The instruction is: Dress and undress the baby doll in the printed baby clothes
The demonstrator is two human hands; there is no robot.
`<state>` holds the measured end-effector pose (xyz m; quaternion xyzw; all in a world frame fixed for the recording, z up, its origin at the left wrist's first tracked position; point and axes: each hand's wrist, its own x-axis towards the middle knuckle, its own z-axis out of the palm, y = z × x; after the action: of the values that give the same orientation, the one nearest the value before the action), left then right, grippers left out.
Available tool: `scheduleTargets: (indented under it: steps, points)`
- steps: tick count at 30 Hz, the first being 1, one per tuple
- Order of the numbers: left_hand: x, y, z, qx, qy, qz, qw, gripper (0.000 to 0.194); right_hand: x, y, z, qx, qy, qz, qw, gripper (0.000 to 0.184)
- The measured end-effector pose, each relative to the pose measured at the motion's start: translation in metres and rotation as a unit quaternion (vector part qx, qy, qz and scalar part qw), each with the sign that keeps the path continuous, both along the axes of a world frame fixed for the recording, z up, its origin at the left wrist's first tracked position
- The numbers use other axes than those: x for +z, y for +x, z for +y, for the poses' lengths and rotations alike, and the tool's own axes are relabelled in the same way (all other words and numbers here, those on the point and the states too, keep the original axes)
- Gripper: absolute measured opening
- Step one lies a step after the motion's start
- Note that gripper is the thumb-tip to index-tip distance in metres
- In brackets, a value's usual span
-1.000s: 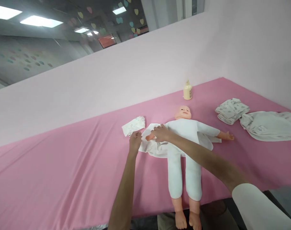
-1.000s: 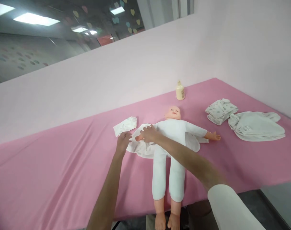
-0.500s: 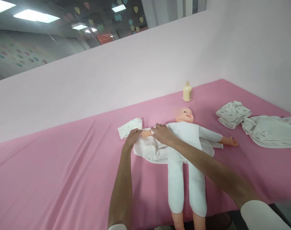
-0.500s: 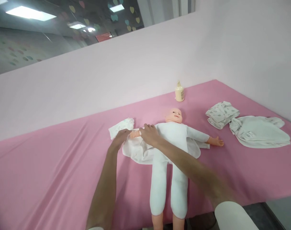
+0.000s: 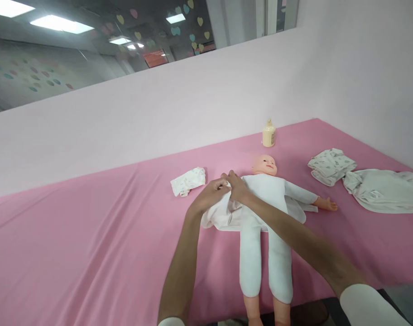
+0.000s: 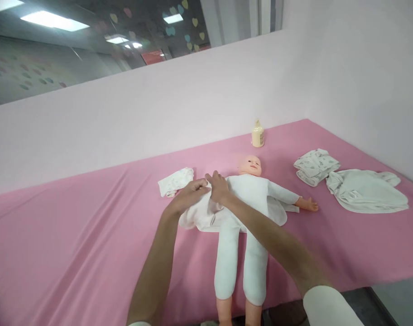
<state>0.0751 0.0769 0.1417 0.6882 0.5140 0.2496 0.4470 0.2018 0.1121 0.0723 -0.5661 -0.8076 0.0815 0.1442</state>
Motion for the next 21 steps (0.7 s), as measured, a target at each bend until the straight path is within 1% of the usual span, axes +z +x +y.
scheduleTargets:
  steps: [2, 4, 7, 9, 12, 14, 16, 18, 21]
  points:
    - [-0.001, 0.006, -0.003, -0.026, -0.004, 0.006, 1.0, 0.03, 0.004, 0.006, 0.003, -0.002, 0.011, -0.025, 1.0, 0.029]
    - [-0.001, 0.006, -0.005, -0.037, -0.002, 0.016, 0.999, 0.027, 0.012, 0.012, 0.008, -0.005, 0.024, -0.057, 0.998, 0.024]
    - [0.0, 0.006, -0.008, -0.073, -0.004, 0.037, 0.997, 0.016, 0.023, 0.023, 0.016, -0.006, 0.038, -0.087, 0.996, 0.026]
    - [-0.001, 0.011, -0.011, -0.091, -0.007, 0.046, 0.995, 0.015, 0.027, 0.03, 0.021, -0.014, 0.041, -0.106, 0.993, 0.03]
    - [-0.01, 0.027, -0.017, -0.108, -0.018, 0.032, 0.993, 0.024, 0.028, 0.04, 0.025, -0.026, 0.037, -0.131, 0.99, 0.032]
    - [-0.017, 0.04, -0.023, -0.117, -0.022, 0.007, 0.993, 0.024, 0.026, 0.045, 0.027, -0.033, 0.032, -0.144, 0.988, 0.033]
    - [-0.024, 0.052, -0.028, -0.116, -0.009, -0.009, 0.993, 0.021, 0.023, 0.049, 0.028, -0.04, 0.029, -0.153, 0.987, 0.033]
    - [-0.028, 0.059, -0.032, -0.117, 0.02, 0.002, 0.993, 0.017, 0.021, 0.053, 0.029, -0.048, 0.027, -0.157, 0.986, 0.033]
    - [-0.028, 0.062, -0.035, -0.143, 0.05, 0.053, 0.987, 0.015, 0.021, 0.056, 0.03, -0.055, 0.022, -0.156, 0.986, 0.031]
